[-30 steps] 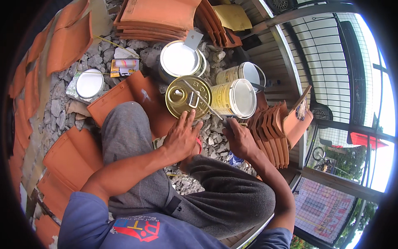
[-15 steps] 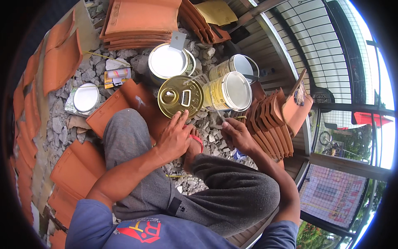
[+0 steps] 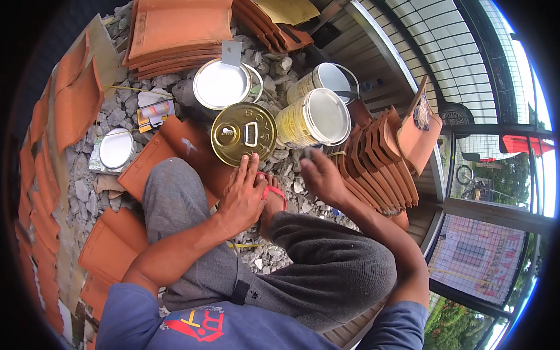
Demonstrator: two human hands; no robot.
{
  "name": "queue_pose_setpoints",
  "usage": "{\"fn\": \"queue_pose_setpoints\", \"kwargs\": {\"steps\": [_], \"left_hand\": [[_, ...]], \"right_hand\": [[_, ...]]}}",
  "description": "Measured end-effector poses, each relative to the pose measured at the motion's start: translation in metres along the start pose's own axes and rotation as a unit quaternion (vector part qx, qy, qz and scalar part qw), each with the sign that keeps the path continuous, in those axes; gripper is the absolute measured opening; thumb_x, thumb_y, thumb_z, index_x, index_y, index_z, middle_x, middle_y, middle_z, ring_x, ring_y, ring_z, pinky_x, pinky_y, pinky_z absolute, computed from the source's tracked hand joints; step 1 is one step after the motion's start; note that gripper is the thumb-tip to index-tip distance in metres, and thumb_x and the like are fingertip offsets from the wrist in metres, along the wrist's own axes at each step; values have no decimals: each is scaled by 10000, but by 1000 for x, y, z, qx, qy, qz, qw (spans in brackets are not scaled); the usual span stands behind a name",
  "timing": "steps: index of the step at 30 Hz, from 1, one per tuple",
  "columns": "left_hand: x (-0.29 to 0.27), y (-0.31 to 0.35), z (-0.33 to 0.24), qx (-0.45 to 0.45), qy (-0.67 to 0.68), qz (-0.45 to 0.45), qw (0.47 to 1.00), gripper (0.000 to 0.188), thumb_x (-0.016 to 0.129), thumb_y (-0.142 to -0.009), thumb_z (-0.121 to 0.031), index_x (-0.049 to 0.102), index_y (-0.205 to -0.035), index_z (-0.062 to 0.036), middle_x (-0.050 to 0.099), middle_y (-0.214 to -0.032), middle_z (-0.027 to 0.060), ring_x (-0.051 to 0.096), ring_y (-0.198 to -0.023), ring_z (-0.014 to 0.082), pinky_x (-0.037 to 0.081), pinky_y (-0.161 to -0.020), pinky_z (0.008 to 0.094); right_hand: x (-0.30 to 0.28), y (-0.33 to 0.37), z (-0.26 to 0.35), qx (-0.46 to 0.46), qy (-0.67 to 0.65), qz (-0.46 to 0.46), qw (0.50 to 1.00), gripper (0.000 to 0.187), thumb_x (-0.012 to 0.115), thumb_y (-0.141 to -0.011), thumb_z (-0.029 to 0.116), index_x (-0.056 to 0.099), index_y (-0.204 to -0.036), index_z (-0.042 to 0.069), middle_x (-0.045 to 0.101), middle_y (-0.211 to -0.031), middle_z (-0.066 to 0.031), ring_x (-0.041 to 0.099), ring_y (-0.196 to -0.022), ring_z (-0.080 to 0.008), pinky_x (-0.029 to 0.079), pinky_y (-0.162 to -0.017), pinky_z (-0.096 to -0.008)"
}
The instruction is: The person opens paint cans using a metal strip and a tool, smears paint onto a roof tile, and pours liquid from a can into a bucket.
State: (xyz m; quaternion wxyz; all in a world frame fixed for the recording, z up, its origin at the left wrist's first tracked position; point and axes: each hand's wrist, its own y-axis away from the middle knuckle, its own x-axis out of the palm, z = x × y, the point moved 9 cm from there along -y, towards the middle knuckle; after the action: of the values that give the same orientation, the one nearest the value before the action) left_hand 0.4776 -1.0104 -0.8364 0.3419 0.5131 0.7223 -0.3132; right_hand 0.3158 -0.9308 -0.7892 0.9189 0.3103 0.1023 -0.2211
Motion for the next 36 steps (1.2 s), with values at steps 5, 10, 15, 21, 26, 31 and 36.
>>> {"fn": "queue_pose_setpoints", "kwargs": {"steps": [5,10,15,21,26,31,36], "left_hand": [[3,0,2,-3,-10,5,1000,546,745,-891,-244,643,-1342,47,278,-1672,351,302,-1534,542,338,-1228,576],[-5,-2,-4,-2,-7,30,1000,550,745,-890,-246,642,-1345,45,282,-1669,355,303,-1531,545,328,-1235,570],[-7,-9,1,0,1,24,1000,550,743,-892,-253,641,-1341,49,289,-1665,356,317,-1522,544,334,-1223,580],[-21,-10,9,9,82,-43,996,419,772,-872,-242,722,-1221,-16,406,-1607,335,414,-1450,536,389,-1164,576],[-62,-31,71,-80,183,-192,961,362,793,-839,-125,731,-1180,-20,681,-1286,159,618,-1203,378,512,-1041,459],[-62,-41,137,-173,92,-167,966,428,805,-842,-162,706,-1229,-8,667,-1176,147,618,-1082,370,515,-969,468],[-65,-59,125,-148,65,-138,977,416,825,-827,-200,695,-1182,-27,631,-1095,153,580,-1054,372,496,-952,483]], "right_hand": [[1,-2,-16,47,-25,56,997,230,528,-1136,262,574,-1091,41,519,-716,14,481,-613,-72,416,-543,-273],[15,-7,-20,23,192,113,975,253,518,-1142,287,568,-1054,55,525,-710,17,499,-560,-56,411,-496,-246],[-6,-10,8,0,40,4,999,308,577,-1101,301,555,-944,37,549,-694,-20,528,-566,-132,455,-520,-333],[-4,-10,-3,19,61,73,995,339,606,-1094,343,543,-925,56,530,-700,6,534,-598,-94,455,-525,-297],[-13,-9,-28,-43,125,32,991,303,629,-1067,292,535,-996,13,563,-740,-74,606,-621,-184,523,-611,-402],[-3,-2,-2,-26,161,46,985,310,641,-1057,292,541,-1040,-1,626,-782,-126,680,-668,-224,553,-649,-427],[-6,-5,1,-78,201,55,975,253,642,-1065,238,556,-1062,0,644,-776,-91,612,-617,-170,513,-564,-357]]}}
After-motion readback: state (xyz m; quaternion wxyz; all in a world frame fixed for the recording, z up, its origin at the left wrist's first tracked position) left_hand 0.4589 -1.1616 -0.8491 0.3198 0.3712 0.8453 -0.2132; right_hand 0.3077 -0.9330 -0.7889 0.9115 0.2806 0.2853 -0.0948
